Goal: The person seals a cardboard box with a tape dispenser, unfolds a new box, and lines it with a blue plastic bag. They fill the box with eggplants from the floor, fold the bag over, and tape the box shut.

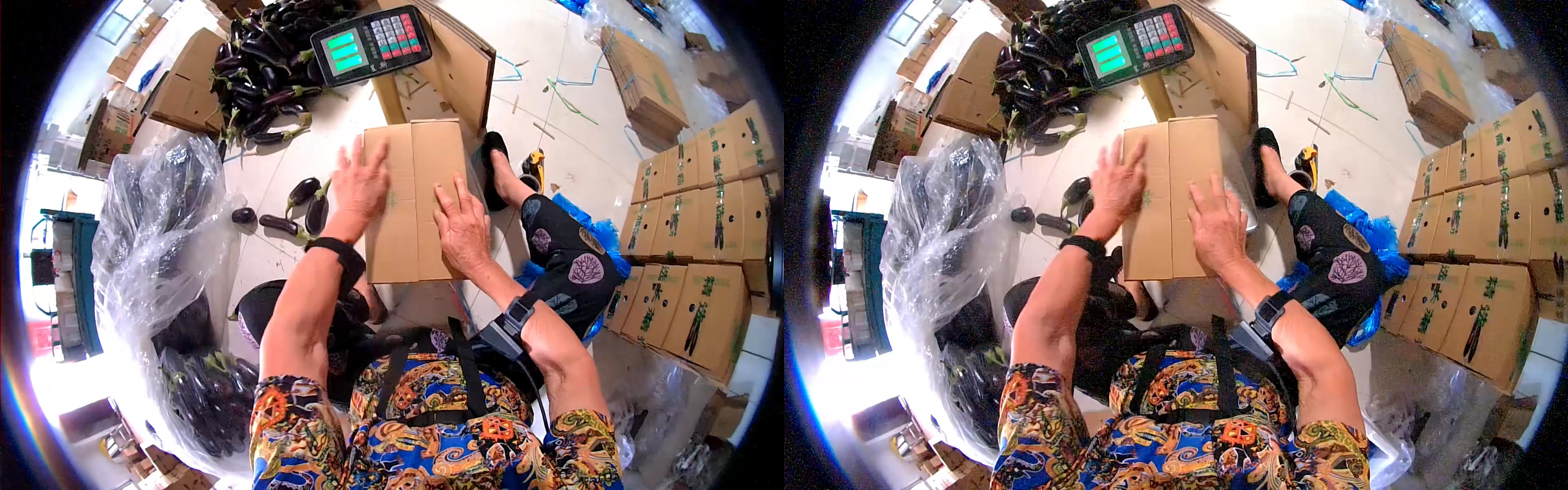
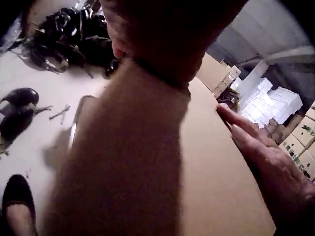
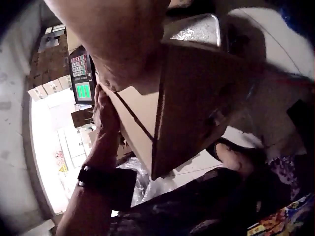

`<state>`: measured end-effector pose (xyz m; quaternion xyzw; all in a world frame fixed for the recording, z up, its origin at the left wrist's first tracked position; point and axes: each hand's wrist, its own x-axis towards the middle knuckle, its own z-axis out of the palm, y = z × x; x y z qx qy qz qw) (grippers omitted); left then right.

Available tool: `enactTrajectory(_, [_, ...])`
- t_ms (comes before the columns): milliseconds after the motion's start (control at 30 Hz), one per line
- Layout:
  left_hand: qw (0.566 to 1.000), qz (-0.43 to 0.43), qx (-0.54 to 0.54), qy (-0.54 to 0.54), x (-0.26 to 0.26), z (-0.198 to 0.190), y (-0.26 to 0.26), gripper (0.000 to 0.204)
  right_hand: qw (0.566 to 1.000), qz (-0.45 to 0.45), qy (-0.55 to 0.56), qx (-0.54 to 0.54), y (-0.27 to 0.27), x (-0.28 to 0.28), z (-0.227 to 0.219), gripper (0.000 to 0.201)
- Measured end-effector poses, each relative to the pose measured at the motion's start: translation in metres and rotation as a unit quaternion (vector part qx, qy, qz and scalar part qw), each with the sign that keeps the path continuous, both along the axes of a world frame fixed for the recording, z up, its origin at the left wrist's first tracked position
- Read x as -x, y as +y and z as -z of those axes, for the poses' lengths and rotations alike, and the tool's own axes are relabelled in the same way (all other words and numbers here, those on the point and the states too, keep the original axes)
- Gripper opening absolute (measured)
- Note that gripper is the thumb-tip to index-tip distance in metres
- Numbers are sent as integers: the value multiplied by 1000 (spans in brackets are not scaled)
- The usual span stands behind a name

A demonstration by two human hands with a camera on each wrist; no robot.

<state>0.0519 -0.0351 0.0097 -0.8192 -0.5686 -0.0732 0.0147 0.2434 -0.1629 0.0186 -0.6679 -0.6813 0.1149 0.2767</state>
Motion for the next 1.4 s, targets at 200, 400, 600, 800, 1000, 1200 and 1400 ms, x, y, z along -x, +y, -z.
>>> enactTrajectory(200, [997, 31, -61, -46, -26, -6, 5, 55, 1000, 2, -14, -10, 4, 0, -2, 52])
enactTrajectory(400, [998, 12, -36, -56, -38, -11, -1, 50, 1000, -11, 8, 28, 4, 0, -10, 54])
enactTrajectory(600, [998, 45, -41, -26, -30, -16, 12, 56, 1000, -16, 2, 8, 5, -3, -7, 60])
enactTrajectory(800, [996, 56, -29, -63, -36, -16, 16, 62, 998, -50, -28, 33, 13, -2, 0, 63])
enactTrajectory(1000, [993, 82, -34, -79, -34, -13, 17, 61, 946, -254, -49, 197, 24, -78, -74, 46])
enactTrajectory(1200, [989, 107, -35, -93, -36, -5, 27, 61, 974, -102, -36, 199, 50, -178, -162, 41])
enactTrajectory(1400, [981, 158, -55, -93, -35, -9, 39, 59, 962, 6, -44, 268, 20, -276, 38, 46])
